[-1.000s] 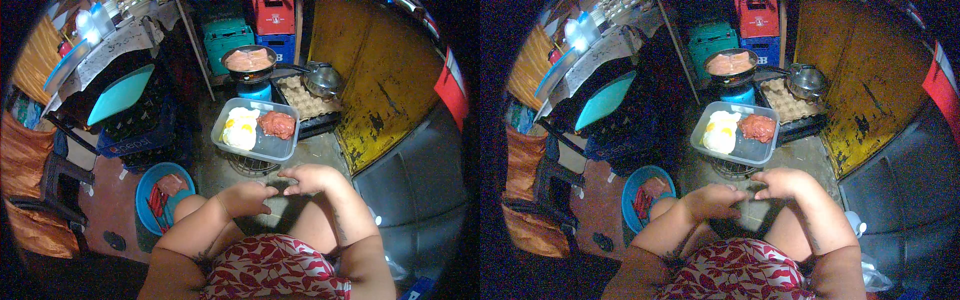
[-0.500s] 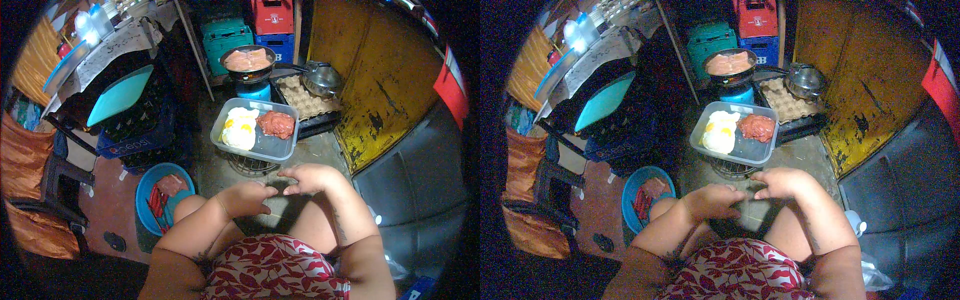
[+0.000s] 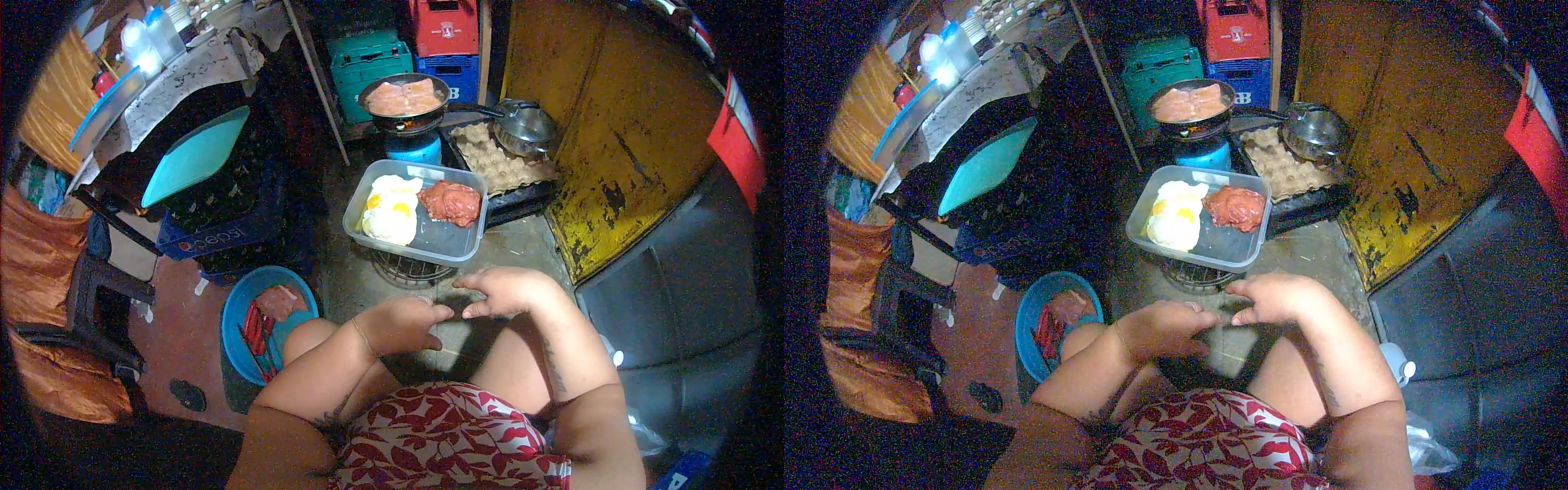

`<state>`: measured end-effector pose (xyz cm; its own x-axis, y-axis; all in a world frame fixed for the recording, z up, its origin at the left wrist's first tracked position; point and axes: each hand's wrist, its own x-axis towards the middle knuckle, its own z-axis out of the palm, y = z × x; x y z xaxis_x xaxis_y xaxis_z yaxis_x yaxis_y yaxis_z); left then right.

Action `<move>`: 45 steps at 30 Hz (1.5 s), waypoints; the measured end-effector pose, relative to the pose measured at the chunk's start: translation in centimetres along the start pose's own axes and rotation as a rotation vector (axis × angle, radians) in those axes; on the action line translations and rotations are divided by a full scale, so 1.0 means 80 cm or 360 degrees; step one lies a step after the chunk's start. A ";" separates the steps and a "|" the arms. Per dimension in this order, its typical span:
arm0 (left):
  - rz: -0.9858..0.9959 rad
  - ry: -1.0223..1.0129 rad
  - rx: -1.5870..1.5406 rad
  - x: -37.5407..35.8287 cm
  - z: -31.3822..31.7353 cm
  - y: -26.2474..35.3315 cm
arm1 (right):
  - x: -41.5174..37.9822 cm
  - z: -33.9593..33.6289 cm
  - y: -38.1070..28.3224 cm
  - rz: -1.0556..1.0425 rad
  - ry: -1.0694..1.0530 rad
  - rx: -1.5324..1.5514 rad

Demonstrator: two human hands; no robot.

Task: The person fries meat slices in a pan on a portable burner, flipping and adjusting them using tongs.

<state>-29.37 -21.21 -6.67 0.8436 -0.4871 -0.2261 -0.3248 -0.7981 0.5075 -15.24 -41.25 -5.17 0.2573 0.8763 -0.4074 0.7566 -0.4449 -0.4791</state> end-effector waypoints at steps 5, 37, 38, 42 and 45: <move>0.0028 0.0034 -0.0009 -0.002 -0.003 0.003 | -0.003 -0.004 -0.005 0.0037 -0.0012 -0.0005; -0.0065 0.0002 0.0008 -0.002 -0.005 0.012 | 0.000 0.002 0.001 -0.0025 0.0023 -0.0027; -0.0065 0.0003 0.0007 -0.002 -0.003 0.010 | 0.000 0.002 0.000 -0.0025 0.0023 -0.0027; -0.0022 0.0053 -0.0024 -0.002 0.000 0.006 | -0.001 -0.001 -0.004 0.0007 -0.0003 -0.0018; -0.0013 0.0066 -0.0025 -0.002 0.002 0.004 | 0.000 0.000 -0.002 -0.0001 -0.0004 -0.0008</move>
<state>-29.65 -21.47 -6.60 0.8634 -0.4652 -0.1955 -0.3116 -0.7962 0.5186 -15.34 -41.19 -5.10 0.2554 0.8760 -0.4090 0.7599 -0.4435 -0.4752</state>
